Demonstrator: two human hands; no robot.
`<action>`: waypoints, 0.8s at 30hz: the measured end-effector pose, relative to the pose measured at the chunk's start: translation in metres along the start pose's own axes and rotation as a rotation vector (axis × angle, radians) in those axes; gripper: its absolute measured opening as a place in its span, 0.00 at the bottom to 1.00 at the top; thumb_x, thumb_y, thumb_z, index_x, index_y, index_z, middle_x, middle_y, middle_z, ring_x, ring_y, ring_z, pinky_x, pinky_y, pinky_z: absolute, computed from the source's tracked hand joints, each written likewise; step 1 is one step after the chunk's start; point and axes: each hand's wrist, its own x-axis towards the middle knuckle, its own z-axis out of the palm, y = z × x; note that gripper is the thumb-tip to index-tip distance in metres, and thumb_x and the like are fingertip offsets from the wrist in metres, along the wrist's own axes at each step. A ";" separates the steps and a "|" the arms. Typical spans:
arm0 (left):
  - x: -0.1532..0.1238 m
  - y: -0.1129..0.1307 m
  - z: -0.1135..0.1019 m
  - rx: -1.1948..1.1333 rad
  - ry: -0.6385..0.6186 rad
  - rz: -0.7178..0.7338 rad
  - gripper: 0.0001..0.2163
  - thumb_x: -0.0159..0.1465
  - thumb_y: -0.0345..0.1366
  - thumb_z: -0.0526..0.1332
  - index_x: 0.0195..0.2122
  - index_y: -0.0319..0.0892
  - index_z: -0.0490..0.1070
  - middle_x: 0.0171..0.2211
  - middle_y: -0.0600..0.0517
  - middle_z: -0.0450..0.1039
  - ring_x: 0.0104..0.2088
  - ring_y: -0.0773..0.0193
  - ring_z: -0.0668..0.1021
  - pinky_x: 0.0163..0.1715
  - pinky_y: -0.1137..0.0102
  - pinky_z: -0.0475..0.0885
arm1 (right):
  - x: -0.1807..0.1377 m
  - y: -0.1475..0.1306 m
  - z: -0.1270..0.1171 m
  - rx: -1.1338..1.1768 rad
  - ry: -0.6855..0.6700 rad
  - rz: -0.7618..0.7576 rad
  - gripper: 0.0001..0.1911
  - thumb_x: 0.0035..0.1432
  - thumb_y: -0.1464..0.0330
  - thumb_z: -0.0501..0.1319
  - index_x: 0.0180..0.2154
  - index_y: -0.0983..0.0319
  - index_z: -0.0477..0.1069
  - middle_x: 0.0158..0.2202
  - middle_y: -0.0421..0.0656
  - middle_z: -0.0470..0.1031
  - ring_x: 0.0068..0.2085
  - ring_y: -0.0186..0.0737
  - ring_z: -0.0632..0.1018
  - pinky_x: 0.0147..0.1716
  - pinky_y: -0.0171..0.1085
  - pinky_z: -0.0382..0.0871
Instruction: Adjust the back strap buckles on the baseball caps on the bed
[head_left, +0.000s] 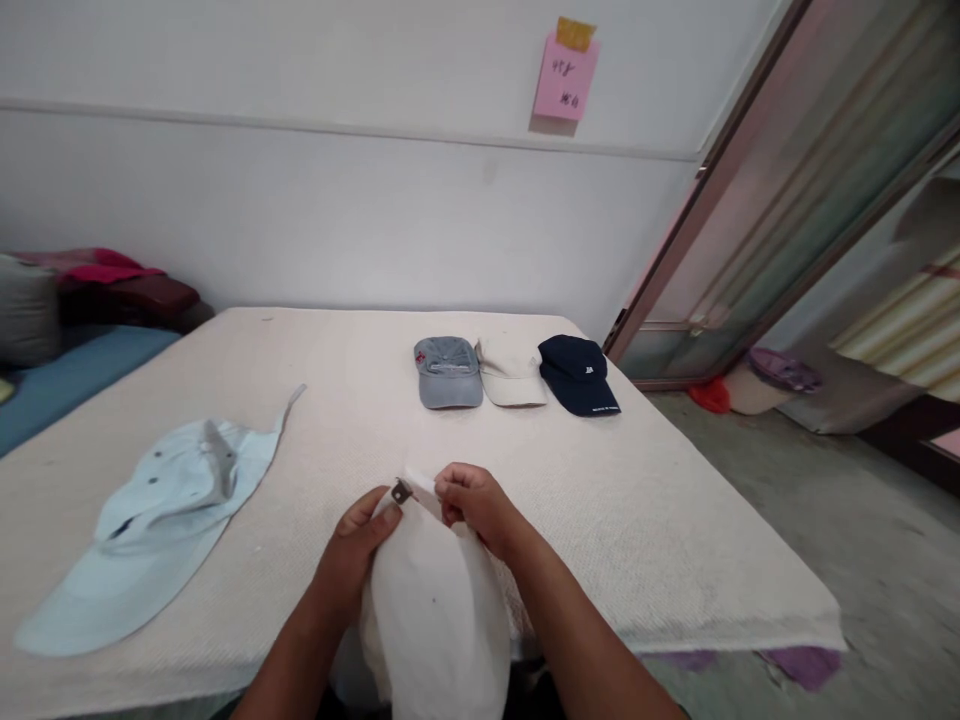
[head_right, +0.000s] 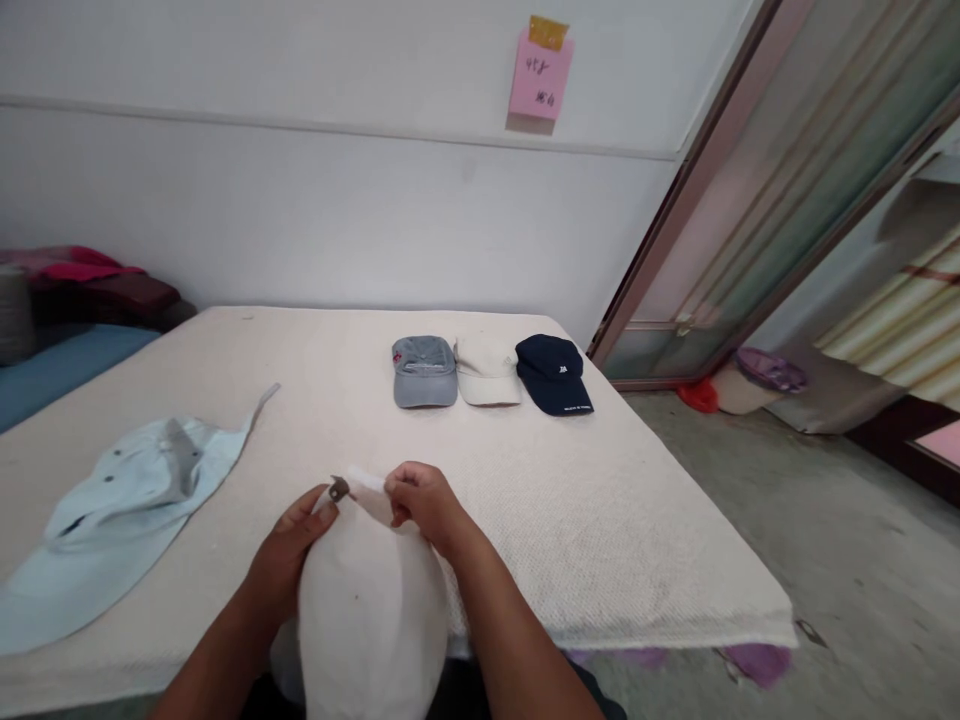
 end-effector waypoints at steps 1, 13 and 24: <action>-0.001 0.002 0.000 -0.039 0.019 0.011 0.07 0.56 0.38 0.64 0.34 0.42 0.73 0.23 0.55 0.74 0.21 0.68 0.73 0.22 0.75 0.66 | 0.003 0.002 -0.001 0.020 0.042 0.002 0.07 0.49 0.67 0.61 0.24 0.63 0.65 0.17 0.35 0.63 0.19 0.29 0.64 0.21 0.31 0.55; 0.024 0.025 -0.059 -0.502 0.116 -0.126 0.14 0.59 0.42 0.56 0.35 0.38 0.75 0.30 0.45 0.80 0.37 0.51 0.80 0.43 0.60 0.72 | -0.016 0.001 0.004 0.327 -0.273 0.246 0.19 0.55 0.56 0.59 0.41 0.64 0.72 0.35 0.46 0.76 0.34 0.39 0.75 0.38 0.39 0.67; 0.015 0.010 -0.042 -0.312 0.215 -0.286 0.16 0.59 0.40 0.60 0.44 0.35 0.73 0.30 0.45 0.81 0.35 0.51 0.81 0.35 0.61 0.76 | 0.022 0.007 -0.011 0.789 0.213 -0.126 0.11 0.52 0.70 0.62 0.40 0.64 0.73 0.35 0.44 0.79 0.38 0.42 0.78 0.41 0.39 0.71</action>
